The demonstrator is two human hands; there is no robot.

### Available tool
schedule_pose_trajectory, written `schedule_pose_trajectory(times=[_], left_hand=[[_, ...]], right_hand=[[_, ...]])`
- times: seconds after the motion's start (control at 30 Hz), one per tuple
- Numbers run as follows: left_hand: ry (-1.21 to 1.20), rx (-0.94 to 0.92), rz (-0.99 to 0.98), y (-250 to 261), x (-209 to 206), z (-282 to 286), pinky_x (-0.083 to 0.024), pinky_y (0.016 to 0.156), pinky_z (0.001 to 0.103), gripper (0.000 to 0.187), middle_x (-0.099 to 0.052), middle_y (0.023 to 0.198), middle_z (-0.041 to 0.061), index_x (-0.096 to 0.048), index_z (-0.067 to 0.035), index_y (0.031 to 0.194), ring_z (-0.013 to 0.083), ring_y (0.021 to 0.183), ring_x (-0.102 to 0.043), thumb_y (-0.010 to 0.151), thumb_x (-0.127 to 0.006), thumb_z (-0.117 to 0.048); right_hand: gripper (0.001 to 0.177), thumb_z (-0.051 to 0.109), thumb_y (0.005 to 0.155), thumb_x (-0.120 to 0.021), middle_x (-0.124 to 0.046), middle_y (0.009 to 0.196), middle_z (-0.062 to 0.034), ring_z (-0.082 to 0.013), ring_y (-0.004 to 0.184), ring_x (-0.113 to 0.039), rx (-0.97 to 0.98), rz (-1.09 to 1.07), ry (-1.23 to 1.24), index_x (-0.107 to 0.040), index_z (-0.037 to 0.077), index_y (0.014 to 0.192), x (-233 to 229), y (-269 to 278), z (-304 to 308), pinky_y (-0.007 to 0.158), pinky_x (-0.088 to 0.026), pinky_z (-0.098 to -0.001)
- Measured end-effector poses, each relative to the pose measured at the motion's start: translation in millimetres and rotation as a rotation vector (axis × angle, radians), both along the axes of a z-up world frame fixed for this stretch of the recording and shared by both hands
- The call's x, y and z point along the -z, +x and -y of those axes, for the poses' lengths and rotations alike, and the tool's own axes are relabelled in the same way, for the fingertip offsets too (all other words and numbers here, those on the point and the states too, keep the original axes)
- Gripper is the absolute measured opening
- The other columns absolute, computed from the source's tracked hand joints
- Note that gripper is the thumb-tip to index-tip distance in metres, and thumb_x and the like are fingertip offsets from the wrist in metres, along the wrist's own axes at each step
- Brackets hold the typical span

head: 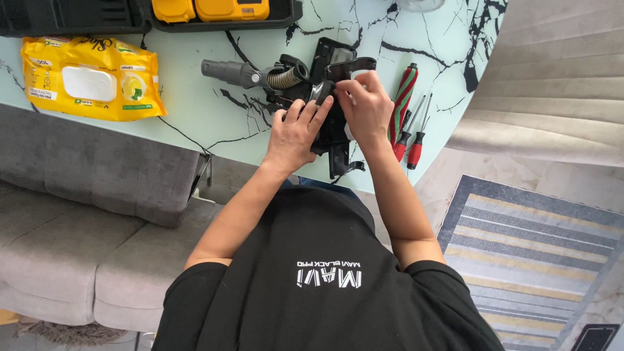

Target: The person uses a screwdriver to remove screws from a handheld device, separates the housing, and wipes internal components with a tissue. The person then removes a black plastic part and continues cleaning the exposed interior.

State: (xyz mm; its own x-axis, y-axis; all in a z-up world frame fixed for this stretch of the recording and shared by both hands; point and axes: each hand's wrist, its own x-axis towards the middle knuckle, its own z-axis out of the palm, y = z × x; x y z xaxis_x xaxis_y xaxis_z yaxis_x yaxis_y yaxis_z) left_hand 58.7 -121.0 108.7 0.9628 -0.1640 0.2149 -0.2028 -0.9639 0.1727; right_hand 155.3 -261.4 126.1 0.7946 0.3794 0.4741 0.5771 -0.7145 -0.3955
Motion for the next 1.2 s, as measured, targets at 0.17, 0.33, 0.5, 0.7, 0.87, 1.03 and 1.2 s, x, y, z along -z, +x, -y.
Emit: schedule_pose_trajectory(times=[0.17,0.33,0.5,0.7,0.87,1.03,1.2], left_hand=[[-0.015,-0.020,-0.017,-0.3,5.7,-2.8,-0.036,0.076,0.035,0.128,-0.045,0.114,0.002,-0.018,-0.018,0.143,0.0219,0.106,-0.041,0.030,-0.079,-0.021],[-0.045,-0.025,-0.015,0.2,6.3,-4.0,-0.036,0.075,0.034,0.126,-0.046,0.112,0.002,-0.015,-0.017,0.144,0.0219,0.104,-0.042,0.034,-0.077,-0.019],[0.009,-0.010,-0.007,1.6,5.2,-3.4,-0.036,0.076,0.035,0.131,-0.045,0.113,0.000,-0.015,-0.017,0.143,0.0200,0.106,-0.041,0.029,-0.078,-0.022],[-0.025,0.028,-0.045,1.0,3.3,-5.0,-0.036,0.077,0.035,0.131,-0.043,0.115,0.001,-0.016,-0.018,0.143,0.0210,0.108,-0.040,0.028,-0.078,-0.023],[-0.062,0.034,-0.068,1.9,-1.0,-4.7,-0.036,0.076,0.038,0.127,-0.044,0.113,0.002,-0.020,-0.022,0.143,0.0229,0.106,-0.041,0.030,-0.078,-0.021],[-0.058,0.044,-0.122,2.9,-8.0,-3.8,-0.036,0.074,0.038,0.125,-0.044,0.111,0.002,-0.022,-0.026,0.142,0.0235,0.104,-0.041,0.032,-0.079,-0.021],[-0.063,0.059,-0.168,5.3,1.7,-6.9,-0.038,0.076,0.041,0.124,-0.043,0.115,0.004,-0.024,-0.023,0.141,0.0244,0.106,-0.039,0.030,-0.081,-0.024]], right_hand=[[0.007,0.015,0.076,-0.068,-0.051,0.075,-0.0006,-0.0187,0.067,-0.056,0.046,-0.314,0.408,-0.062,0.016,0.078,-5.0,-8.9,6.8,0.060,-0.047,-0.0306],[0.004,0.011,0.075,-0.068,-0.053,0.069,-0.0031,-0.0121,0.066,-0.052,0.183,-0.509,0.629,-0.064,0.010,0.073,-10.1,-12.6,4.3,0.064,-0.042,-0.0237],[0.005,0.014,0.070,-0.071,-0.051,0.063,-0.0017,-0.0152,0.062,-0.055,0.039,-0.551,0.517,-0.067,0.013,0.072,-4.1,-14.7,-1.1,0.063,-0.044,-0.0257],[0.005,0.020,0.067,-0.071,-0.051,0.062,-0.0011,-0.0169,0.059,-0.056,0.138,-0.539,0.417,-0.067,0.016,0.068,5.3,-8.7,0.4,0.060,-0.046,-0.0260],[0.008,0.028,0.064,-0.067,-0.051,0.065,0.0014,-0.0235,0.055,-0.057,0.324,-0.402,0.124,-0.062,0.021,0.065,-4.7,-10.3,-3.2,0.055,-0.048,-0.0350],[0.020,0.029,0.062,-0.066,-0.050,0.072,0.0026,-0.0288,0.060,-0.060,0.358,-0.217,0.025,-0.050,0.023,0.073,7.7,-9.6,-5.7,0.053,-0.049,-0.0433],[0.016,0.024,0.074,-0.067,-0.055,0.083,0.0080,-0.0191,0.071,-0.063,0.106,-0.187,0.054,-0.063,0.031,0.088,5.2,-12.9,-3.8,0.056,-0.052,-0.0338]])
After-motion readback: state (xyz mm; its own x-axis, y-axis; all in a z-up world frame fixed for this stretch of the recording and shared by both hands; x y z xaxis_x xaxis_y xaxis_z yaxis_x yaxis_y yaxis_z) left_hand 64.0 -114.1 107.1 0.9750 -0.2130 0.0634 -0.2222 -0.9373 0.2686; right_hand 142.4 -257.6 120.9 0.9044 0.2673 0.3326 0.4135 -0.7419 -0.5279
